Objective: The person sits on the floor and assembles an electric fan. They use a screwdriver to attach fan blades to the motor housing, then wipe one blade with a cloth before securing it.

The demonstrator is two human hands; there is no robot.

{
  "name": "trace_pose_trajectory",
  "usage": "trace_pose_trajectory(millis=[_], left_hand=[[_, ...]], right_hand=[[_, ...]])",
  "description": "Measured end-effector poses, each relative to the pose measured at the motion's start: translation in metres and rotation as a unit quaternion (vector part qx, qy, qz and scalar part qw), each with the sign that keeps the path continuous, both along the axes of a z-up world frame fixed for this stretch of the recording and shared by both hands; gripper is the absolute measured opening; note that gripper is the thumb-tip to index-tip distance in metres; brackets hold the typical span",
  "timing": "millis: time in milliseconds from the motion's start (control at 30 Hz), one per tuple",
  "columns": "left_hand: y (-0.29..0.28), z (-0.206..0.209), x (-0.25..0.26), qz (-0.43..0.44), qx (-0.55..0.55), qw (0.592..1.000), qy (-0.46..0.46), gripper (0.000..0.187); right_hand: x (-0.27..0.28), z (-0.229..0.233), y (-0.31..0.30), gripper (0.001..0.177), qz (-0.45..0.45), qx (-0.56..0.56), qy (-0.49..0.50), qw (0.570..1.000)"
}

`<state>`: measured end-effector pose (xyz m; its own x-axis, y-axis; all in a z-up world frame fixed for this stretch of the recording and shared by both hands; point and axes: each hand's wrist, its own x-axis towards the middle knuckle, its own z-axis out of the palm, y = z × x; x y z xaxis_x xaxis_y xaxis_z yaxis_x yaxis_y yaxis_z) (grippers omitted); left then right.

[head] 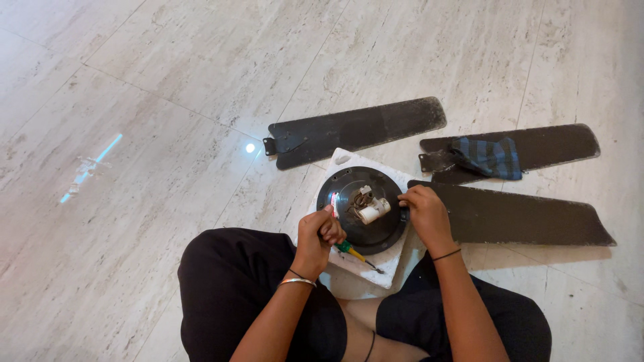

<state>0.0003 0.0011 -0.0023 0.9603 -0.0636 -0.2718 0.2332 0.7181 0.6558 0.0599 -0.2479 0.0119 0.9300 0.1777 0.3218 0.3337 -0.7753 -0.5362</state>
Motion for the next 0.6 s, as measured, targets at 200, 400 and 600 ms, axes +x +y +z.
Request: trace_pose_trajectory(millis=[200,400,600], left_hand=[[-0.0007,0.0018,0.0012,0.010,0.003,1.000,0.010,0.051],[0.0000,0.0012,0.0003,0.017,0.002,1.000,0.007,0.050],[-0.0006,-0.0021,-0.0019,0.015,0.004,1.000,-0.003,0.050]], right_hand=[[-0.0028,0.0030,0.0026,0.006,-0.001,-0.020,-0.006,1.000],[-0.0065,0.0041,0.0044,0.012,-0.005,-0.010,-0.006,1.000],[-0.0076,-0.0015,-0.0024,0.023,-0.001,0.009,0.001,1.000]])
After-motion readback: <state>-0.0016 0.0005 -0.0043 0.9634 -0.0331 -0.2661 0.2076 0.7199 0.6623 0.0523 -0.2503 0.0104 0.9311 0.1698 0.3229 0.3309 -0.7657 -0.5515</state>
